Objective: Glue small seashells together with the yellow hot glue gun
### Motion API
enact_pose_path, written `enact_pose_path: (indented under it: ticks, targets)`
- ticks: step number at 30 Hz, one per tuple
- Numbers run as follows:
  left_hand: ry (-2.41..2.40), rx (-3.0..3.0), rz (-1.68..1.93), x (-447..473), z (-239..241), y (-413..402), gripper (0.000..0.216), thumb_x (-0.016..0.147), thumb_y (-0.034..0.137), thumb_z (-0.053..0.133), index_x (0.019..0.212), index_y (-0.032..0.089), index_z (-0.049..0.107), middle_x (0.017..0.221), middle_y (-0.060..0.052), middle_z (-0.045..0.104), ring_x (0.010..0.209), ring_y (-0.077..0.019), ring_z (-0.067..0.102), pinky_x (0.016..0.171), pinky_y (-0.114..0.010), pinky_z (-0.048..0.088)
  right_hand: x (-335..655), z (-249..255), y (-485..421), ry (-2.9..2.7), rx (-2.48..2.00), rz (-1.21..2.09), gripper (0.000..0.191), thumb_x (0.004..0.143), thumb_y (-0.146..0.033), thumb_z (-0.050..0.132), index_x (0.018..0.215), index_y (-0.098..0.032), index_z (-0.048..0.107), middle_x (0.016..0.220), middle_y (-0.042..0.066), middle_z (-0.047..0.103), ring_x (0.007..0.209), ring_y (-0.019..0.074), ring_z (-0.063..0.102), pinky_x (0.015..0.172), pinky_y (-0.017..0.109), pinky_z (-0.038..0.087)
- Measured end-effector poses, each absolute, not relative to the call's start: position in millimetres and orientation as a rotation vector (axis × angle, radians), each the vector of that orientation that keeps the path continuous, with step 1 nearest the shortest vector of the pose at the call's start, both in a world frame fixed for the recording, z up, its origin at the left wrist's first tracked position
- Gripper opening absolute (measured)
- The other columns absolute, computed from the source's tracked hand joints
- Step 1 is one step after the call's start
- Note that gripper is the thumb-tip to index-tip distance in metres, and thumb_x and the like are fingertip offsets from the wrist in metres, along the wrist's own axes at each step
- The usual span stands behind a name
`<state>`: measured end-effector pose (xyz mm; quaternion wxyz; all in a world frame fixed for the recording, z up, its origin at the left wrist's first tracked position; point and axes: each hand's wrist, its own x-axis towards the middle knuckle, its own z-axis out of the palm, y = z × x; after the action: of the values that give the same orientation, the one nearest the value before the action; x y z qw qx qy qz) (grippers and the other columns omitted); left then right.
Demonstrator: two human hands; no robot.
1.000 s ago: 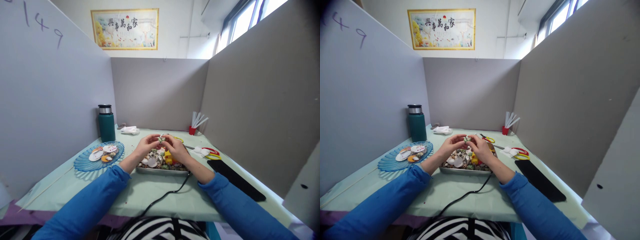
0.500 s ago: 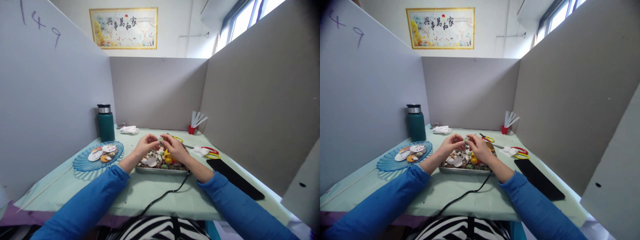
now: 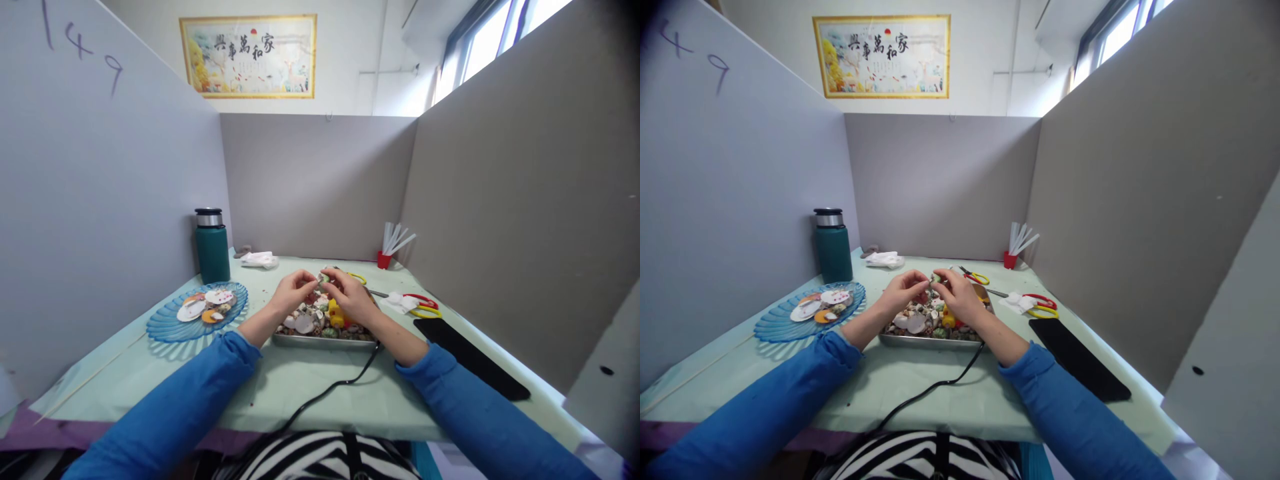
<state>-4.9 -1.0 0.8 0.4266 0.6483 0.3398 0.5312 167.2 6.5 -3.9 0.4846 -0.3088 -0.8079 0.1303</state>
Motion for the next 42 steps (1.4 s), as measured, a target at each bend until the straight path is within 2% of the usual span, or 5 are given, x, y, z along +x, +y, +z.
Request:
enact_pose_path:
  ticks: [6, 14, 24, 29, 42]
  targets:
    - [0.977, 1.721, 1.303, -5.0, 0.1, -1.5, 0.029, 0.069, 0.04, 0.068, 0.074, 0.014, 0.057, 0.051, 0.002, 0.056, 0.045, -0.0103, 0.055, 0.047, -0.021, 0.043, 168.6, -6.5, 8.5, -1.978, -0.768, 0.281, 0.027, 0.089, -0.032, 0.049, 0.11, -0.016, 0.055, 0.081, 0.003, 0.062, 0.068, 0.0141, 0.058, 0.064, 0.026, 0.044]
    - [0.972, 1.755, 1.325, -4.6, 1.1, -2.5, 0.025, 0.07, 0.035, 0.065, 0.075, 0.014, 0.054, 0.05, 0.005, 0.053, 0.041, -0.0081, 0.052, 0.043, -0.019, 0.041, 169.2, -8.5, 8.7, -2.034, -0.778, 0.155, 0.025, 0.085, -0.03, 0.057, 0.107, -0.018, 0.057, 0.092, 0.006, 0.064, 0.076, 0.0165, 0.059, 0.068, 0.027, 0.045]
    - [0.924, 1.618, 1.325, -5.8, 4.3, -3.6, 0.025, 0.064, 0.03, 0.069, 0.074, 0.013, 0.053, 0.053, 0.004, 0.055, 0.04, -0.0081, 0.052, 0.042, -0.02, 0.04, 169.8, -9.0, 8.3, -2.066, -0.784, 0.15, 0.03, 0.082, -0.03, 0.061, 0.11, -0.019, 0.055, 0.084, 0.004, 0.065, 0.069, 0.0154, 0.059, 0.065, 0.027, 0.044]
    - [0.915, 1.594, 1.321, -5.3, 6.0, -5.5, 0.023, 0.065, 0.028, 0.068, 0.073, 0.013, 0.053, 0.051, 0.005, 0.054, 0.039, -0.0078, 0.051, 0.042, -0.02, 0.041, 169.6, -8.9, 7.8, -2.066, -0.788, 0.151, 0.028, 0.084, -0.028, 0.059, 0.11, -0.019, 0.055, 0.085, 0.005, 0.065, 0.074, 0.0167, 0.06, 0.066, 0.027, 0.044]
    - [0.779, 1.676, 1.361, -5.5, 3.3, -3.6, 0.048, 0.064, 0.038, 0.074, 0.101, 0.014, 0.057, 0.08, 0.0, 0.057, 0.051, -0.0073, 0.056, 0.047, -0.021, 0.048, 169.5, -5.6, 7.0, -2.013, -0.798, 0.262, 0.022, 0.09, -0.031, 0.046, 0.106, -0.019, 0.056, 0.074, 0.001, 0.059, 0.067, 0.0145, 0.056, 0.063, 0.025, 0.041]
